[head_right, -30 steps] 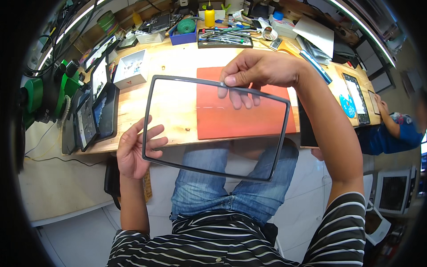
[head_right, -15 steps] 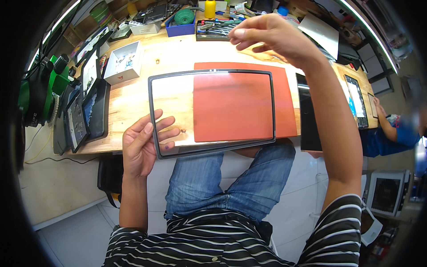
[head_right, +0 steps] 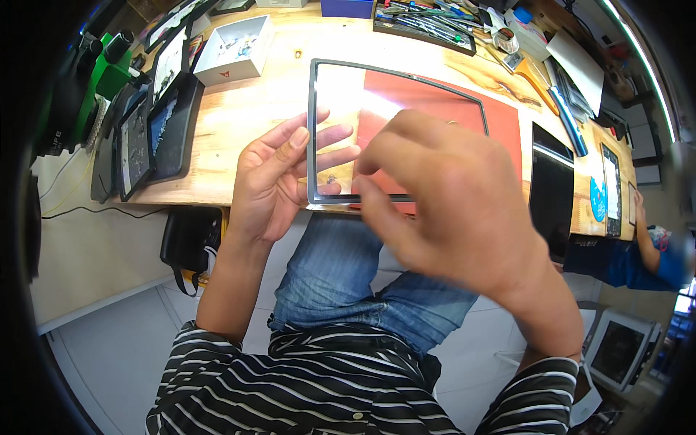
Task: The person cleans a tablet screen with a cloth, aligns and attaches a frame, places the screen assembly onto a red mat, and uses a laminating machine to press the assembly. The person handles the tablet, frame, and mat throughout.
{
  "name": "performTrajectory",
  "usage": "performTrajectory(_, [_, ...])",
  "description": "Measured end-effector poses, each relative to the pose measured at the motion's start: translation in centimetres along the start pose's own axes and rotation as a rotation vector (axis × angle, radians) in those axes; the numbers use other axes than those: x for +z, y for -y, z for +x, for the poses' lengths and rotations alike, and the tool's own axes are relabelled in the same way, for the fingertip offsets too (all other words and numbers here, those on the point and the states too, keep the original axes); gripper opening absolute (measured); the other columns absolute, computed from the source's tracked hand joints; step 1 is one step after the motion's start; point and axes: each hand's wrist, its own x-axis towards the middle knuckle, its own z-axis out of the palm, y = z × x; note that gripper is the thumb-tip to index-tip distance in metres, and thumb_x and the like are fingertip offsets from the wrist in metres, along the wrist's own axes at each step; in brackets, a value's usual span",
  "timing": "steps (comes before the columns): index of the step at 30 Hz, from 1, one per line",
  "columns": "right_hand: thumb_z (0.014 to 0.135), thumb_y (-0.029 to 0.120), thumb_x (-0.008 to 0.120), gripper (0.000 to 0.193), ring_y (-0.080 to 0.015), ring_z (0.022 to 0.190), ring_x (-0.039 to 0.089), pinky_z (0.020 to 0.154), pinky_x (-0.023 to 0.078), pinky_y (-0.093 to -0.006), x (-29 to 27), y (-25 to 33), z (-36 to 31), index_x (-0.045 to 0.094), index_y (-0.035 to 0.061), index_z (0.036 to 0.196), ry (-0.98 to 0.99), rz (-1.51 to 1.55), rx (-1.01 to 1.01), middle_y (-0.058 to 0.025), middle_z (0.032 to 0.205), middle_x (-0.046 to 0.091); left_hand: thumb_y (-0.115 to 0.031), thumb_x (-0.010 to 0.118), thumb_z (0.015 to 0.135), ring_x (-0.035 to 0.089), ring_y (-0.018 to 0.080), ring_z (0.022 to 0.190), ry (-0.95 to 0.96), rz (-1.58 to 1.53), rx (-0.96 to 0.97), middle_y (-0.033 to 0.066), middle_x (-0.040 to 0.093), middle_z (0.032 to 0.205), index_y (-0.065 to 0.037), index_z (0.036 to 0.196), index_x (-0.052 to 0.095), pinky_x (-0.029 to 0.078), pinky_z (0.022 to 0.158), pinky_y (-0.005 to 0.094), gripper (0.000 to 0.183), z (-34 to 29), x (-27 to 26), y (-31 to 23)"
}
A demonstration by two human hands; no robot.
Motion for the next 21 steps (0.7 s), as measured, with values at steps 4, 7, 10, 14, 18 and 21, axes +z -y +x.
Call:
performTrajectory(4, [0.075, 0.001, 0.075, 0.013, -0.0254, 0.073, 0.068, 0.063, 0.052, -0.0329, 1.3, 1.1, 0.2, 0.069, 0.0043, 0.086, 0.073, -0.006, -0.019, -0.0073, 0.085, 0.067, -0.014, 0.059, 0.099, 0.067, 0.0354, 0.106, 0.024, -0.05, 0.015, 0.0273, 0.063, 0.117, 0.012, 0.136, 0.043, 0.064, 0.077, 0.0443, 0.048, 0.1, 0.3, 0.1])
performTrajectory(7, [0.075, 0.0, 0.075, 0.013, -0.0245, 0.073, 0.068, 0.062, 0.053, -0.0332, 1.5, 1.6, 0.5, 0.069, 0.0039, 0.086, 0.061, -0.001, -0.05, -0.0073, 0.085, 0.067, -0.011, 0.057, 0.099, 0.066, 0.0357, 0.108, 0.038, -0.065, 0.02, 0.0292, 0.061, 0.12, 0.013, 0.136, 0.042, 0.065, 0.078, 0.0445, 0.047, 0.0, 0.6, 0.1])
performTrajectory(10, [0.076, 0.001, 0.075, 0.011, -0.0244, 0.072, 0.068, 0.062, 0.053, -0.0332, 1.4, 2.2, 0.7, 0.07, 0.0033, 0.085, 0.078, -0.015, -0.046, -0.0073, 0.086, 0.067, -0.009, 0.054, 0.099, 0.066, 0.0354, 0.109, 0.052, -0.065, 0.031, 0.0307, 0.059, 0.123, 0.013, 0.137, 0.042, 0.065, 0.076, 0.0434, 0.045, -0.1, 0.7, 0.0])
performTrajectory(14, [0.077, 0.0, 0.075, 0.009, -0.0239, 0.071, 0.068, 0.061, 0.053, -0.0333, 1.1, 2.7, 0.9, 0.071, 0.0025, 0.085, 0.086, -0.055, -0.075, -0.0076, 0.087, 0.067, -0.009, 0.061, 0.096, 0.069, 0.0302, 0.102, 0.076, -0.11, 0.042, 0.0252, 0.064, 0.118, 0.013, 0.137, 0.043, 0.066, 0.072, 0.0431, 0.049, -0.2, 0.9, -0.2])
performTrajectory(18, [0.077, 0.001, 0.075, 0.01, -0.024, 0.072, 0.068, 0.062, 0.053, -0.0331, 0.9, 3.0, 0.8, 0.072, 0.0025, 0.086, 0.094, -0.066, -0.062, -0.0081, 0.087, 0.067, -0.008, 0.062, 0.096, 0.07, 0.0289, 0.098, 0.076, -0.099, 0.042, 0.0258, 0.064, 0.119, 0.013, 0.137, 0.042, 0.066, 0.073, 0.042, 0.051, -0.3, 1.2, -0.4])
performTrajectory(21, [0.077, 0.001, 0.076, 0.01, -0.0241, 0.071, 0.068, 0.062, 0.053, -0.033, 0.9, 3.1, 0.8, 0.072, 0.0026, 0.086, 0.092, -0.078, -0.062, -0.0083, 0.086, 0.067, -0.008, 0.062, 0.096, 0.07, 0.0282, 0.097, 0.088, -0.095, 0.057, 0.0255, 0.064, 0.118, 0.013, 0.138, 0.042, 0.066, 0.072, 0.0414, 0.051, -0.4, 1.3, -0.5])
